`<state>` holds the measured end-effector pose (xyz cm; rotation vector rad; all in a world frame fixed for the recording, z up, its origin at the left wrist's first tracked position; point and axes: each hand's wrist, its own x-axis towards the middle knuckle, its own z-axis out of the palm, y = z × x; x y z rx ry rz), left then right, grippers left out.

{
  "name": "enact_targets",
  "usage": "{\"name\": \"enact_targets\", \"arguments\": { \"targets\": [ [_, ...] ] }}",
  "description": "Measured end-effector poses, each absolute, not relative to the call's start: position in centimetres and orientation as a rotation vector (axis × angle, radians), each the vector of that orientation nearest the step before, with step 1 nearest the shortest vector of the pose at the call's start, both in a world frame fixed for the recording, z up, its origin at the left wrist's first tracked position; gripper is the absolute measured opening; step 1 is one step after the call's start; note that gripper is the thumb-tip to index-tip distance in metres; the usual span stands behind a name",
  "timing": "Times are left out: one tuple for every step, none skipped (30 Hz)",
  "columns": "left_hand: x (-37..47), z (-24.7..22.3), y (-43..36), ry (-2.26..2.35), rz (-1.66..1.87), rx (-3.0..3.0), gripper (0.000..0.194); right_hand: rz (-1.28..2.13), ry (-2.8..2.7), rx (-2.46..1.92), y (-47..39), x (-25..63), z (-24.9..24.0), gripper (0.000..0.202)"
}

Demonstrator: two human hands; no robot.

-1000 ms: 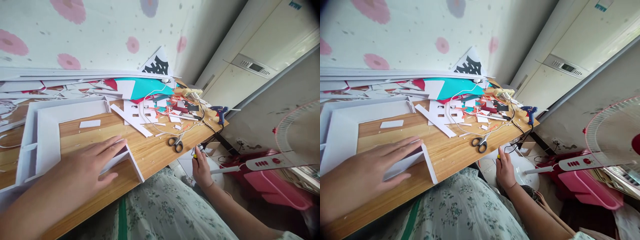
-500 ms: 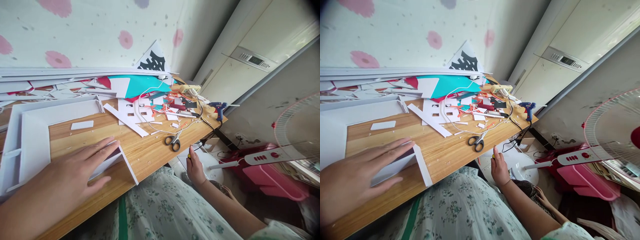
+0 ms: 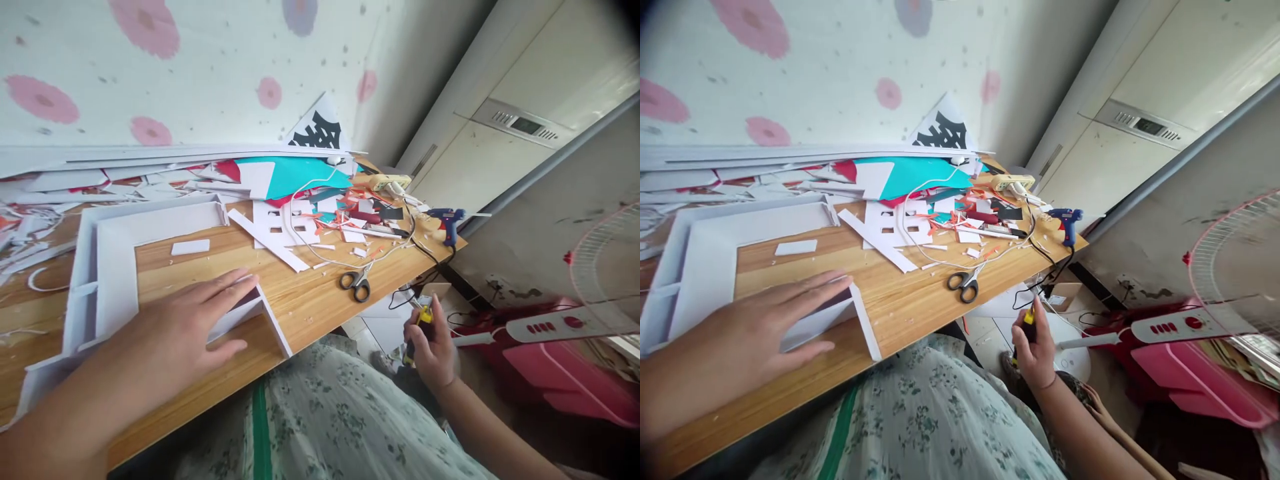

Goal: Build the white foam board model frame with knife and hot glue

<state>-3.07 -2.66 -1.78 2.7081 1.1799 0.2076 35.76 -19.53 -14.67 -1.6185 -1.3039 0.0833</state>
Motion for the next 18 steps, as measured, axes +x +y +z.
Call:
{"name": "enact_targets", "arguments": {
  "targets": [
    [-3.1, -1.8, -2.7, 1.184, 0.216, 2.693, 0.063, 0.188, -1.316, -1.503, -18.1, 34.9, -12.4, 0.07],
    [-3.1, -1.8, -2.7, 1.188, 0.223, 2.673, 0.065, 0.348, -1.364, -1.419, -16.7, 33.8, -10.2, 0.068],
    [-3.1, -1.8, -2.8, 1.19, 0.223, 2.65, 0.067, 0.572, -1.435, -1.318, -15.2, 32.5, -8.2, 0.062],
    [-3.0, -1.8, -2.9, 1.194, 0.225, 2.627, 0.069, 0.826, -1.468, -1.202, -13.8, 31.1, -6.4, 0.056],
    [-3.0, -1.8, -3.0, 1.2, 0.222, 2.604, 0.07, 1.038, -1.456, -1.093, -12.5, 29.7, -4.9, 0.051],
    [-3.0, -1.7, -3.2, 1.207, 0.214, 2.585, 0.071, 1.232, -1.439, -1.021, -11.2, 28.3, -3.8, 0.046],
    [-2.9, -1.6, -3.3, 1.218, 0.213, 2.57, 0.073, 1.394, -1.4, -0.96, -10.0, 27.1, -3.1, 0.042],
    [-2.9, -1.4, -3.5, 1.23, 0.22, 2.554, 0.074, 1.52, -1.36, -0.908, -8.9, 26.0, -2.6, 0.041],
    [-2.9, -1.1, -3.7, 1.244, 0.237, 2.535, 0.076, 1.616, -1.321, -0.865, -7.9, 25.0, -2.5, 0.041],
    [-2.8, -0.7, -3.9, 1.261, 0.275, 2.508, 0.076, 1.682, -1.282, -0.82, -7.0, 24.1, -2.5, 0.041],
    [-2.7, -0.2, -4.0, 1.283, 0.338, 2.471, 0.073, 1.726, -1.247, -0.778, -6.3, 23.3, -2.5, 0.042],
    [-2.6, 0.3, -4.0, 1.31, 0.422, 2.42, 0.067, 1.754, -1.214, -0.743, -5.6, 22.6, -2.6, 0.041],
    [-2.3, 1.0, -4.1, 1.334, 0.508, 2.354, 0.056, 1.761, -1.182, -0.713, -5.1, 21.8, -2.7, 0.04],
    [-2.0, 1.6, -4.0, 1.347, 0.576, 2.277, 0.043, 1.746, -1.153, -0.687, -4.7, 21.0, -2.7, 0.038],
    [-1.5, 2.3, -3.9, 1.347, 0.617, 2.196, 0.03, 1.708, -1.123, -0.662, -4.3, 20.2, -2.5, 0.035],
    [-0.9, 2.9, -3.8, 1.331, 0.632, 2.125, 0.023, 1.652, -1.092, -0.636, -3.9, 19.3, -2.3, 0.033],
    [-0.3, 3.3, -3.6, 1.304, 0.629, 2.07, 0.02, 1.586, -1.052, -0.61, -3.7, 18.5, -2.0, 0.031],
    [0.4, 3.6, -3.5, 1.274, 0.621, 2.028, 0.018, 1.521, -1.008, -0.59, -3.4, 17.6, -1.6, 0.03]
  ]
}}
